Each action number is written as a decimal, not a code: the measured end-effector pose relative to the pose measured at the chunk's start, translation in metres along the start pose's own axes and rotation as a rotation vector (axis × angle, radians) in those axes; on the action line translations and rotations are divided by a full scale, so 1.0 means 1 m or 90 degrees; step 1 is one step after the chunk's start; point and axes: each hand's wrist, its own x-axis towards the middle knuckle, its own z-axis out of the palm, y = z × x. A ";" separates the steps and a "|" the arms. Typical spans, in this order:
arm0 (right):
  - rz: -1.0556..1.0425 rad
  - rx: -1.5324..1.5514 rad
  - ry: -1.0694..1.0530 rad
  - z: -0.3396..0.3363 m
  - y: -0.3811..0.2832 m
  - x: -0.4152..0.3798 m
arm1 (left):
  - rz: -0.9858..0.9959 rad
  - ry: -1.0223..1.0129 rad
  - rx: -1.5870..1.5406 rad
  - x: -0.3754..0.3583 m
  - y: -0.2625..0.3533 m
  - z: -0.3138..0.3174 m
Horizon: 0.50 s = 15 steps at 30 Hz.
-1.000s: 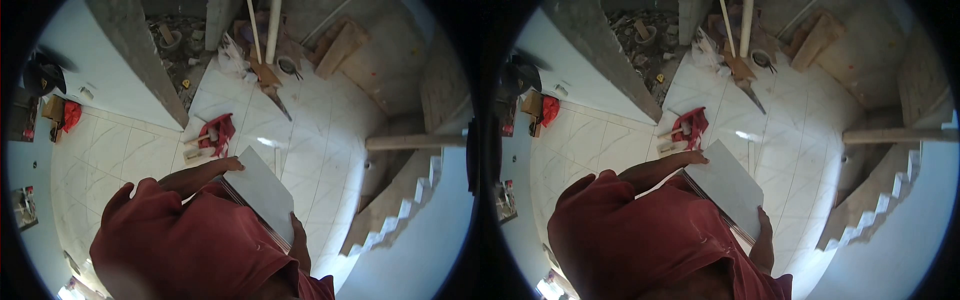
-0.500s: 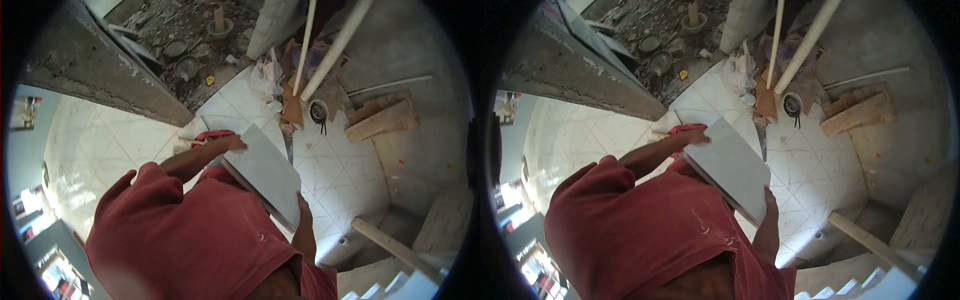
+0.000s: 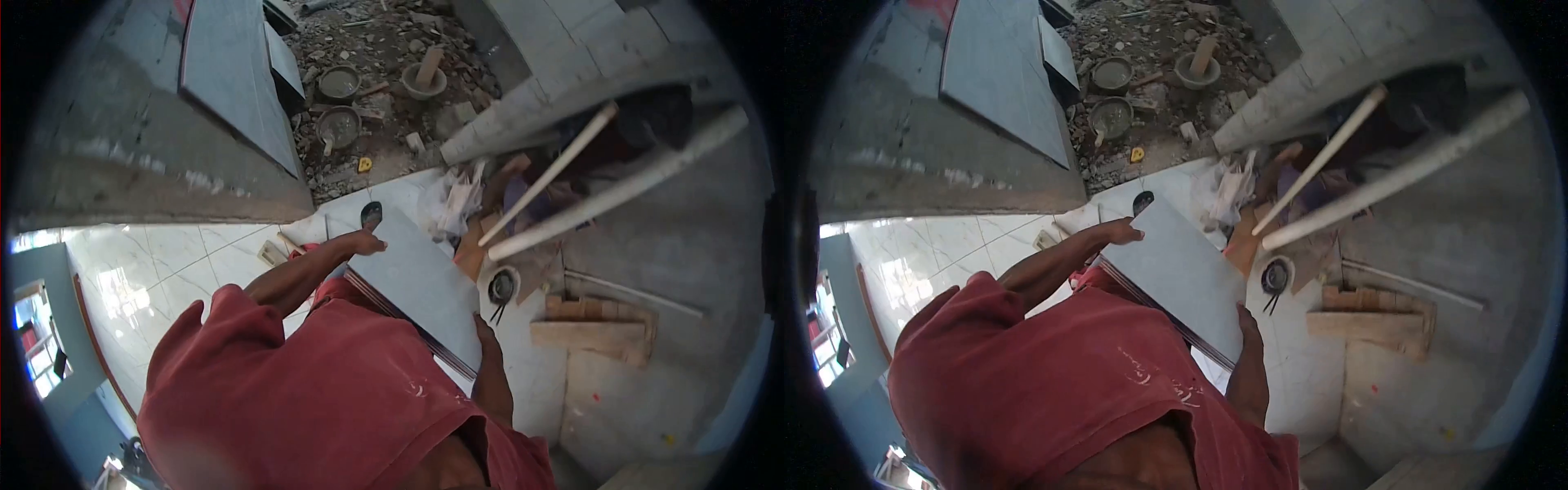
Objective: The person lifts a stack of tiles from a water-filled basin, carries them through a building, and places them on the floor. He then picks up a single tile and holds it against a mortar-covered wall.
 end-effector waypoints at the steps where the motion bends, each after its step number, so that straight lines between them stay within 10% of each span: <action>1: -0.064 -0.068 -0.002 -0.006 -0.005 0.022 | -0.044 -0.019 -0.049 -0.024 0.039 -0.037; 5: -0.033 -0.023 -0.078 -0.008 -0.109 0.040 | -0.115 -0.099 -0.099 0.005 0.027 -0.097; 15: -0.247 -0.224 -0.194 -0.012 -0.329 0.171 | -0.149 0.227 -0.435 -0.013 0.055 -0.193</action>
